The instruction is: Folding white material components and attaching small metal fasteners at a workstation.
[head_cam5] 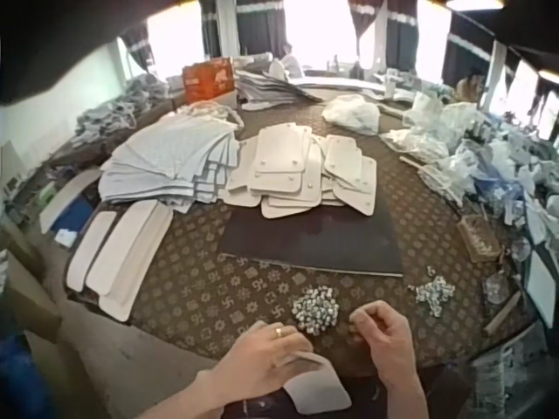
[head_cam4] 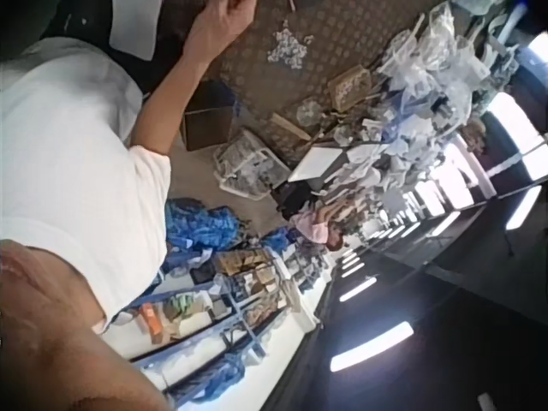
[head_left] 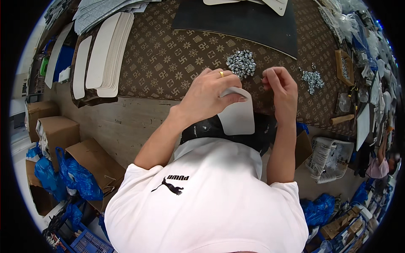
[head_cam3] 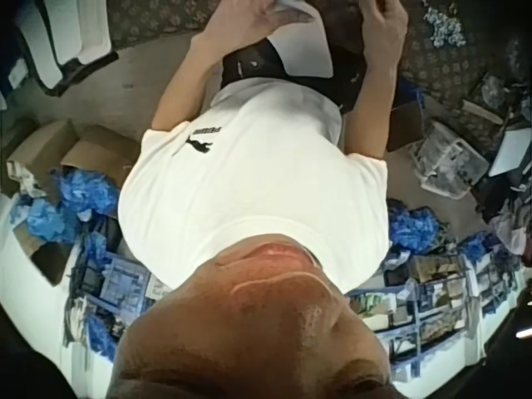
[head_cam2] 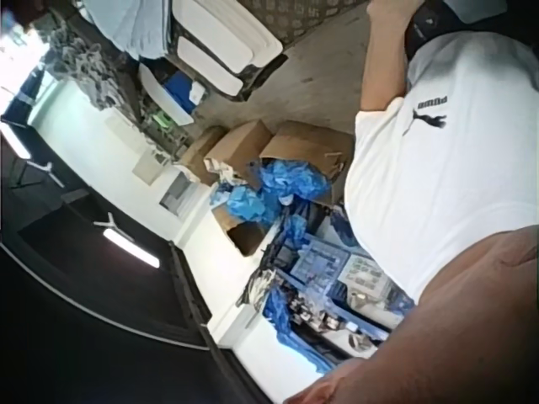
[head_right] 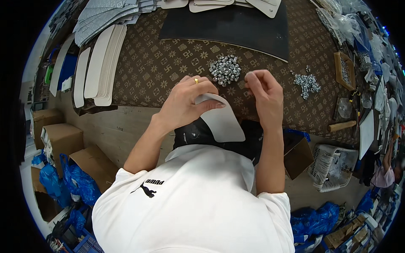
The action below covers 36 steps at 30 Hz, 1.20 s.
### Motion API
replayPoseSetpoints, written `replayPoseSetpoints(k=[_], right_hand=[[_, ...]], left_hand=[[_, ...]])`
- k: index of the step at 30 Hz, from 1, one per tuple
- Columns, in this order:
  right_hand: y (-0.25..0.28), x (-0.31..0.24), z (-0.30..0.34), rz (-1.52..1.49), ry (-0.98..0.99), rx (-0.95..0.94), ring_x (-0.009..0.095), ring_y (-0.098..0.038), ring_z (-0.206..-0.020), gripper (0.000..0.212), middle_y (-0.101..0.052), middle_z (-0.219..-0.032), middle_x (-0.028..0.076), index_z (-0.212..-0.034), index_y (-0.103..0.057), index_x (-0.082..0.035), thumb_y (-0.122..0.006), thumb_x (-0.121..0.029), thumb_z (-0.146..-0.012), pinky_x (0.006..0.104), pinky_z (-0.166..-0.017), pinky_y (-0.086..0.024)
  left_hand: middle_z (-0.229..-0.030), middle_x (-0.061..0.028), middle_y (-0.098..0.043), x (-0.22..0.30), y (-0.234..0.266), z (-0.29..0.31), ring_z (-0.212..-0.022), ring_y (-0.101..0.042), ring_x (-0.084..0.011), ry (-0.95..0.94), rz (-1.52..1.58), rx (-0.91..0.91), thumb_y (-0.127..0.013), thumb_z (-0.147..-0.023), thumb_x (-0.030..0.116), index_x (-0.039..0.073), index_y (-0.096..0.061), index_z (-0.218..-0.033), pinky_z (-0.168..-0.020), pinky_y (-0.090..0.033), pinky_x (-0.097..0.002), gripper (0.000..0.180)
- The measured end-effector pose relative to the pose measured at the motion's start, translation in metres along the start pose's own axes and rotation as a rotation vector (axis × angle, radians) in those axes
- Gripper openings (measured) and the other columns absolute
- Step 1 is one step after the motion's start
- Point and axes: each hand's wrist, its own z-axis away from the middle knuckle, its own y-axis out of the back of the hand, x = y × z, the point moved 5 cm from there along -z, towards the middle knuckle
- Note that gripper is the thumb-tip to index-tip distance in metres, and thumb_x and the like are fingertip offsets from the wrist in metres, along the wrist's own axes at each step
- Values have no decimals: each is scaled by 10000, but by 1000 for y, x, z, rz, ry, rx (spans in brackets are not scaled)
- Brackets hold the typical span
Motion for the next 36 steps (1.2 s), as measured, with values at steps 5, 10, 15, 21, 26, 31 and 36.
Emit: replayPoseSetpoints(k=[5,10,15,21,26,31,36], right_hand=[[-12,-18,-16,615,373,220,265,-680,-923,126,-689,-1030,89,-1028,-751,-50,-744,-125,-927,366,-795,-545],[-20,-5,-9,690,499,191,335,-667,-954,96,-677,-1020,108,-979,-735,-58,-746,-122,-909,429,-795,-546],[-15,-8,-7,729,450,199,262,-687,-876,92,-685,-941,99,-979,-714,-46,-747,-105,-917,378,-759,-547],[-13,-19,23,7,115,-64,90,-649,-793,101,-713,-872,34,-1050,-723,4,-721,-58,-970,252,-721,-519],[-13,-19,44,-183,95,-167,60,-648,-825,106,-727,-935,9,-1082,-730,25,-687,-20,-996,215,-715,-519],[-2,-19,58,-203,46,-182,76,-666,-885,114,-736,-933,27,-1080,-742,22,-697,-39,-995,232,-789,-544],[5,-22,63,-123,99,-267,70,-660,-875,127,-737,-952,24,-1097,-742,22,-678,3,-989,231,-761,-543]], left_hand=[[-858,-10,-672,-1,3,5,-794,-608,-203,-94,35,-32,-880,-775,186,91,-722,-945,-767,-427,-347,252],[-884,-22,-669,13,14,6,-798,-604,-229,-106,-69,-83,-830,-828,154,103,-716,-943,-783,-437,-356,170],[-913,-42,-678,19,14,3,-818,-614,-254,-154,-220,-83,-806,-856,151,96,-708,-964,-793,-454,-365,156],[-933,-66,-692,29,3,-8,-843,-638,-282,-138,6,6,-812,-851,131,64,-684,-955,-795,-492,-396,178],[-939,-87,-687,34,-3,-13,-851,-649,-295,-193,75,-10,-821,-840,114,43,-670,-943,-773,-514,-413,196],[-947,-98,-676,39,-6,-10,-854,-651,-301,-173,116,-59,-812,-847,94,29,-658,-945,-749,-522,-405,194],[-960,-102,-669,40,-10,-8,-857,-656,-305,-158,101,-67,-792,-851,50,25,-651,-961,-741,-533,-402,181]])
